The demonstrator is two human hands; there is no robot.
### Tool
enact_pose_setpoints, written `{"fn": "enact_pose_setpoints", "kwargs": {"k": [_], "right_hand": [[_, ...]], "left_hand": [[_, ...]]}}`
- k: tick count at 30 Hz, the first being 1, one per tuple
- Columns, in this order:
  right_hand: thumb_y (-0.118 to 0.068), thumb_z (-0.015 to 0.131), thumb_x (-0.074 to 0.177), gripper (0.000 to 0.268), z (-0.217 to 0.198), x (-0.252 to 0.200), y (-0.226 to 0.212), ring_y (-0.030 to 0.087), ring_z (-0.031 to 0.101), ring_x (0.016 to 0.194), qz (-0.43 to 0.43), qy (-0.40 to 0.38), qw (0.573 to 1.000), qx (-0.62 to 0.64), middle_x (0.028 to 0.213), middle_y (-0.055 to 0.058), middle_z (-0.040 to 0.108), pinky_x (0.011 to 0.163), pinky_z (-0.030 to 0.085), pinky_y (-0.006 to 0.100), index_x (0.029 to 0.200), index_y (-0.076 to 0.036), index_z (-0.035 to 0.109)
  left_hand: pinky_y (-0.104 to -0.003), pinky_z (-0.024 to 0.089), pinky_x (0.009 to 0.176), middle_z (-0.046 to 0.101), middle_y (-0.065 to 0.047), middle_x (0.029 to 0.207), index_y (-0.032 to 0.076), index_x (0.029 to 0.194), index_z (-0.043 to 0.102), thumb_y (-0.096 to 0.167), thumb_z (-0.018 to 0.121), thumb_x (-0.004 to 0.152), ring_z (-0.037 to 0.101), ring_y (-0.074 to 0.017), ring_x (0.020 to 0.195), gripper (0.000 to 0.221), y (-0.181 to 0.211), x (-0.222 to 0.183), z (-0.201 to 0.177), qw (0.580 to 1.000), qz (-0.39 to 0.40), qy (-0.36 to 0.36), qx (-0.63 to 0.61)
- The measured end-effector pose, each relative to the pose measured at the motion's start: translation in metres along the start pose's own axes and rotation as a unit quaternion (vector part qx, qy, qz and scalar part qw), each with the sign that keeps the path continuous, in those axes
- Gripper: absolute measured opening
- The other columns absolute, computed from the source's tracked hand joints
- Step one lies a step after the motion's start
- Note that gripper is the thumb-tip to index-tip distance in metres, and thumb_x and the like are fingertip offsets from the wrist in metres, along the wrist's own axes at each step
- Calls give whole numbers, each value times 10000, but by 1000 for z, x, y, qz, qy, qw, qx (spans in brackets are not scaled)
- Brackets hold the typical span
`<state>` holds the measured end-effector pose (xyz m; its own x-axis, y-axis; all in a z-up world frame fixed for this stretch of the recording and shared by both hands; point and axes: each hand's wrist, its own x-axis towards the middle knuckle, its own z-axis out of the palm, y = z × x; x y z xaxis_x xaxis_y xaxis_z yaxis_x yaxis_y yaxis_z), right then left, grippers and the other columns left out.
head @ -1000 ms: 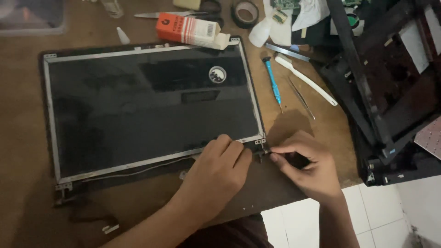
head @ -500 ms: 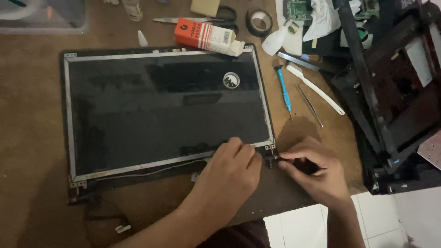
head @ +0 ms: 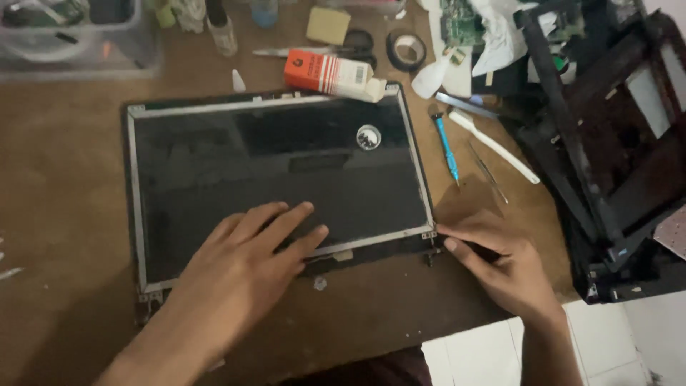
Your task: The user is repairing a laptop by applying glue to specific components and using a screwdriver to reassemble parts.
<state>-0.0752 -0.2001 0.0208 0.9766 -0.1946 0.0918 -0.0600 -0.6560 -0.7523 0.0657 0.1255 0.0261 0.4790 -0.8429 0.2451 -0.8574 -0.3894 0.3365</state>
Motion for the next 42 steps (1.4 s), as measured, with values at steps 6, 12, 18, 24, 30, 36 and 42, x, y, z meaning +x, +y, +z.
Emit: {"fn": "enact_pose_setpoints", "kwargs": {"k": [6, 12, 18, 24, 30, 36, 42], "right_hand": [[-64, 773, 851, 245, -4, 9, -2, 113, 653, 769, 2, -4, 999, -39, 896, 26, 762, 660, 488, 248, 1095, -74, 790], [-130, 858, 764, 219, 3, 24, -8, 60, 597, 625, 48, -1, 994, -100, 810, -10, 767, 544, 436, 228, 971, -83, 805], [-113, 859, 767, 219, 6, 28, -26, 70, 534, 600, 184, -27, 979, -86, 742, 3, 732, 518, 412, 247, 980, -92, 813], [-87, 830, 761, 283, 4, 25, -23, 68, 583, 643, 139, -34, 986, -87, 820, -22, 729, 532, 444, 247, 1040, -91, 783], [-73, 791, 820, 360, 3, 37, -35, 110, 686, 717, 256, -83, 958, -95, 848, 23, 704, 597, 548, 278, 1171, -112, 722], [-36, 829, 784, 644, -17, 41, 58, 159, 674, 839, 183, -165, 959, -138, 1055, 48, 614, 734, 603, 323, 1391, -138, 639], [-146, 789, 824, 722, 16, 98, -10, 184, 707, 1025, 118, -130, 971, -162, 1207, 94, 648, 815, 627, 324, 1474, -43, 492]], "left_hand": [[-460, 431, 991, 587, -83, 1433, 151, 1260, 680, 234, 695, 824, 508, -334, 1302, 444, -32, 12, -14, 997, 13, -61, -41], [-512, 361, 1075, 551, -60, 1471, 270, 1321, 678, 451, 639, 943, 455, -331, 1376, 421, -78, 2, -8, 997, 66, -25, -16], [-528, 339, 1104, 498, -46, 1517, 293, 1341, 667, 440, 665, 876, 403, -330, 1413, 488, -73, 6, -13, 997, 27, -59, -49], [-549, 338, 1096, 478, -55, 1520, 312, 1359, 636, 485, 668, 884, 398, -304, 1407, 506, -77, -3, -13, 998, 40, -6, -48], [-562, 356, 1082, 481, -110, 1520, 256, 1346, 655, 493, 719, 821, 410, -359, 1394, 580, -77, -4, -18, 997, 41, 2, -73], [-526, 414, 1032, 574, -143, 1327, 152, 1255, 679, 492, 761, 816, 495, -373, 1272, 561, -86, -6, -36, 995, -53, 76, -31], [-518, 445, 946, 557, -254, 1174, -63, 1216, 592, 430, 749, 862, 515, -441, 1125, 626, -103, -13, -41, 916, -364, 133, 102]]}}
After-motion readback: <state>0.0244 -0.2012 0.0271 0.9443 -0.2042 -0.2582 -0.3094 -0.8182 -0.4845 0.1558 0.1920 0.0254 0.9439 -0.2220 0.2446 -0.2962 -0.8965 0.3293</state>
